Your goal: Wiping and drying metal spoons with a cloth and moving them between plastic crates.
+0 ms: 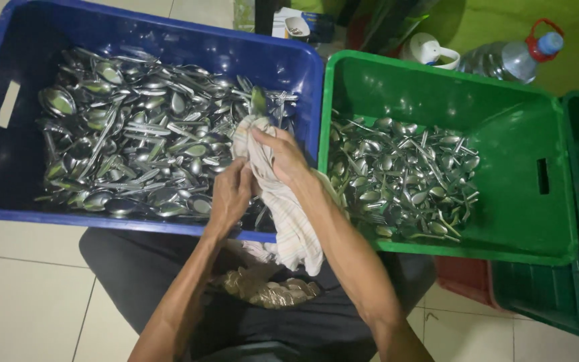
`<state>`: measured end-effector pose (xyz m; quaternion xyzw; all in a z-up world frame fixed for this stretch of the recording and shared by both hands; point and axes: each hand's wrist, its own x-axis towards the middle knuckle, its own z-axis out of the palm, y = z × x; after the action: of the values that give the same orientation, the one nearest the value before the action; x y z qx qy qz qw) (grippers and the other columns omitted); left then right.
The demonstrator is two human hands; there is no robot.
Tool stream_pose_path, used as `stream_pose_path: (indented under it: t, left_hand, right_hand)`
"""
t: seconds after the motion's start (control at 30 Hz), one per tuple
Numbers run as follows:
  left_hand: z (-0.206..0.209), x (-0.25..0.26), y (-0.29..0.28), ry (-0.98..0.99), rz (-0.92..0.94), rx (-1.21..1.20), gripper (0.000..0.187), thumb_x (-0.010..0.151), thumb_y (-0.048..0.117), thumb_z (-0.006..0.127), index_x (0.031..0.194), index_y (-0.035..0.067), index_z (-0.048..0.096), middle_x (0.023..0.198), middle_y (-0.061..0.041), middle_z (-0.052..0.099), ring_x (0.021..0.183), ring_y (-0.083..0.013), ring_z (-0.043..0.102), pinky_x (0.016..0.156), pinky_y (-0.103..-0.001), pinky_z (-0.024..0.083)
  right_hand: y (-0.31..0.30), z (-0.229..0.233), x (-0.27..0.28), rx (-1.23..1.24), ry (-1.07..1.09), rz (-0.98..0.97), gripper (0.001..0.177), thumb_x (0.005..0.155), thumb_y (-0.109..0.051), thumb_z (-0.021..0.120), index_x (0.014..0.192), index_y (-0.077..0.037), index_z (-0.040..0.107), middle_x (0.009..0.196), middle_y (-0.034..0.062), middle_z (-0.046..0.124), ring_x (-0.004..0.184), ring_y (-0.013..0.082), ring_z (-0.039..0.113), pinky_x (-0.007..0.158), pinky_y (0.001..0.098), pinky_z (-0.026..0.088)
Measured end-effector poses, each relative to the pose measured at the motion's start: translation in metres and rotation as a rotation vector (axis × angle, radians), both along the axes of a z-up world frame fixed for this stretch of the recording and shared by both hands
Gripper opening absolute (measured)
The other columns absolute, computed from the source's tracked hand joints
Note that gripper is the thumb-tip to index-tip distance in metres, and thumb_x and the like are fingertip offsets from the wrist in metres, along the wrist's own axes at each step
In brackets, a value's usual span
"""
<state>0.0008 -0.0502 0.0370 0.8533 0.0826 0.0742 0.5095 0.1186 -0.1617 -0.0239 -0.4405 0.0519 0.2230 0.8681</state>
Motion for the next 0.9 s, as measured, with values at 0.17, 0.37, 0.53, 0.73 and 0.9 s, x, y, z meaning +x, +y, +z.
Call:
stream_pose_path:
  t: [0.17, 0.37, 0.53, 0.73, 0.9]
  left_hand:
    - [0.014, 0.01, 0.016, 0.072, -0.004, -0.13, 0.037, 0.105, 0.032, 0.048, 0.12, -0.001, 0.052, 0.111, -0.033, 0.061, 0.104, -0.0513, 0.062, 0.09, -0.058, 0.05]
    - [-0.026, 0.011, 0.002, 0.026, -0.141, -0.196, 0.02, 0.102, 0.014, 0.052, 0.104, 0.003, 0.068, 0.078, -0.021, 0.067, 0.077, -0.0341, 0.067, 0.072, -0.046, 0.052]
    - [-0.024, 0.004, -0.002, -0.001, -0.125, -0.017, 0.026, 0.105, 0.016, 0.05, 0.095, -0.001, 0.066, 0.078, -0.028, 0.067, 0.077, -0.047, 0.068, 0.066, -0.051, 0.049]
    - [0.008, 0.034, 0.026, 0.179, 0.091, -0.286, 0.06, 0.108, 0.047, 0.034, 0.098, -0.002, 0.066, 0.092, -0.03, 0.069, 0.091, -0.0423, 0.066, 0.087, -0.055, 0.047]
    - [-0.023, 0.075, 0.043, 0.174, 0.228, -0.898, 0.071, 0.104, 0.061, 0.043, 0.142, 0.001, 0.052, 0.11, -0.024, 0.069, 0.099, -0.0359, 0.072, 0.096, -0.051, 0.055]
  right_hand:
    - [0.004, 0.005, 0.004, -0.08, 0.043, -0.197, 0.026, 0.087, -0.02, 0.082, 0.097, 0.0, 0.069, 0.079, 0.009, 0.069, 0.075, 0.018, 0.071, 0.071, 0.0329, 0.058]
    - [0.009, 0.034, -0.007, -0.294, 0.003, -0.248, 0.035, 0.085, -0.034, 0.084, 0.094, -0.003, 0.07, 0.076, 0.0044, 0.065, 0.071, 0.0121, 0.065, 0.063, 0.0268, 0.053]
    - [0.009, 0.053, -0.016, -0.398, -0.019, -0.248, 0.029, 0.091, -0.035, 0.076, 0.094, -0.006, 0.073, 0.075, 0.0003, 0.064, 0.07, 0.0101, 0.06, 0.062, 0.0238, 0.047]
    - [0.012, 0.034, -0.017, -0.38, -0.073, -0.067, 0.026, 0.094, -0.037, 0.069, 0.089, -0.011, 0.069, 0.062, 0.0114, 0.065, 0.048, 0.02, 0.066, 0.04, 0.0335, 0.054]
    - [0.012, 0.041, -0.05, -0.404, -0.533, 0.388, 0.032, 0.106, -0.025, 0.059, 0.111, 0.005, 0.071, 0.116, 0.0211, 0.07, 0.119, 0.0194, 0.054, 0.108, 0.0495, 0.045]
